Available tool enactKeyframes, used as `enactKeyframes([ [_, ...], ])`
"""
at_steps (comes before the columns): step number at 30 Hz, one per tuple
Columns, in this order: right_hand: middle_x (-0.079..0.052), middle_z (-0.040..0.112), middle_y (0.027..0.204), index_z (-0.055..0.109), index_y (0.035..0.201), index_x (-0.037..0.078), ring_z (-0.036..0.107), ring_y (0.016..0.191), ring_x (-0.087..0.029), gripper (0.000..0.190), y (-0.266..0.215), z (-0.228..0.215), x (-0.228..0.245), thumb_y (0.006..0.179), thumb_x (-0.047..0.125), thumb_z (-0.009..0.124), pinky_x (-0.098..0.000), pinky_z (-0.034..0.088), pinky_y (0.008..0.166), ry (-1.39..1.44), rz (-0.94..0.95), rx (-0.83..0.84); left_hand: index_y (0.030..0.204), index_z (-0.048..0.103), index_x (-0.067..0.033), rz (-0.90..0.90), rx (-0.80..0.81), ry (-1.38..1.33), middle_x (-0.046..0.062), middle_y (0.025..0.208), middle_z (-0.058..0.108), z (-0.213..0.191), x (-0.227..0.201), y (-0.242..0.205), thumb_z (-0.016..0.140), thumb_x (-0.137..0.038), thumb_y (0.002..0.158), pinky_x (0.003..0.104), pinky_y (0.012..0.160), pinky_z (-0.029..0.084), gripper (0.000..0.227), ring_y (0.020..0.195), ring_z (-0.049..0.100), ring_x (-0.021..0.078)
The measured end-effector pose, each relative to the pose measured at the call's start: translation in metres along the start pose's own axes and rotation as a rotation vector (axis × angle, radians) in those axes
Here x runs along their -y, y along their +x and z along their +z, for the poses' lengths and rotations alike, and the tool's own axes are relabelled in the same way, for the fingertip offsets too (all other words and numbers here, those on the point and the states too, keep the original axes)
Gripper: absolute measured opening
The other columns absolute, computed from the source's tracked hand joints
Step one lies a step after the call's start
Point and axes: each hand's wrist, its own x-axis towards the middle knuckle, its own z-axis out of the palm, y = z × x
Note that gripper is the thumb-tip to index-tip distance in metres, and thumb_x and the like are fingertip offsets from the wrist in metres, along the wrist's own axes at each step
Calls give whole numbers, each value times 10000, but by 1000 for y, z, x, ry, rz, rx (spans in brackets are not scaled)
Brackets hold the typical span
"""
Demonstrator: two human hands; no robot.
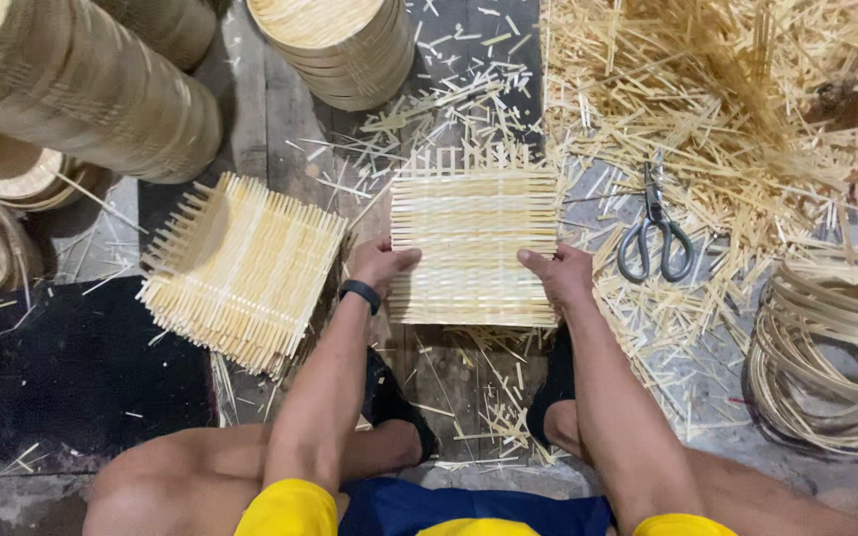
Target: The person constructs bamboo basket bottoms by placing a square of woven bamboo slats over a round wooden mold, securing a circular bamboo frame on top, and trimming the excess slats around the mold using shears.
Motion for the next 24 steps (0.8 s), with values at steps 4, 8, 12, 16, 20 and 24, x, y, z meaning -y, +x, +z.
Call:
enactKeyframes([
  [4, -112, 773, 901, 765, 1024, -21, 684, 730, -143, 296, -14, 4, 9, 799, 146, 863, -316, 560, 672, 36, -144, -15, 1040, 769, 14, 7, -62, -98, 105, 938, 793, -1, 9, -2, 908, -124, 675, 323, 725, 632, 414, 764, 743, 153],
  [8, -117, 770, 896, 755, 1016, -20, 685, 742, -151, 300, -21, 11, 19, 796, 151, 868, -319, 552, 684, -30, -230, -81, 1035, 775, -5, 60, -184, 196, 111, 907, 781, -1, -6, -7, 914, -204, 735, 297, 697, 602, 386, 724, 704, 141],
  [12, -104, 763, 868, 757, 1000, 1, 680, 724, -147, 295, -23, 13, 27, 782, 163, 872, -327, 539, 656, -113, -188, -132, 1022, 779, -10, 92, -214, 209, 90, 875, 768, 2, -15, -17, 932, -209, 721, 308, 694, 590, 391, 721, 689, 152],
  [16, -134, 711, 792, 745, 913, -43, 627, 667, -178, 311, -25, 14, 30, 815, 204, 907, -365, 517, 621, -261, -138, -159, 1053, 788, -32, 25, -217, 271, 92, 957, 785, 2, -23, -28, 914, -257, 736, 345, 796, 592, 409, 843, 729, 208],
  [20, -105, 718, 772, 752, 904, -17, 612, 627, -169, 263, -29, 13, 35, 791, 179, 887, -378, 504, 593, -193, -138, -151, 1428, 534, -34, 226, -456, 614, 205, 1404, 570, 22, -40, -35, 927, -269, 641, 511, 995, 439, 910, 1252, 556, 357],
  [24, -67, 739, 787, 758, 932, 17, 667, 638, -141, 256, -30, 16, 36, 752, 154, 876, -342, 548, 616, -138, -153, -160, 1404, 617, -121, 774, -95, 1066, 193, 1560, 435, 45, -35, -41, 745, -328, 907, 557, 1200, 325, 553, 1446, 396, 391],
])
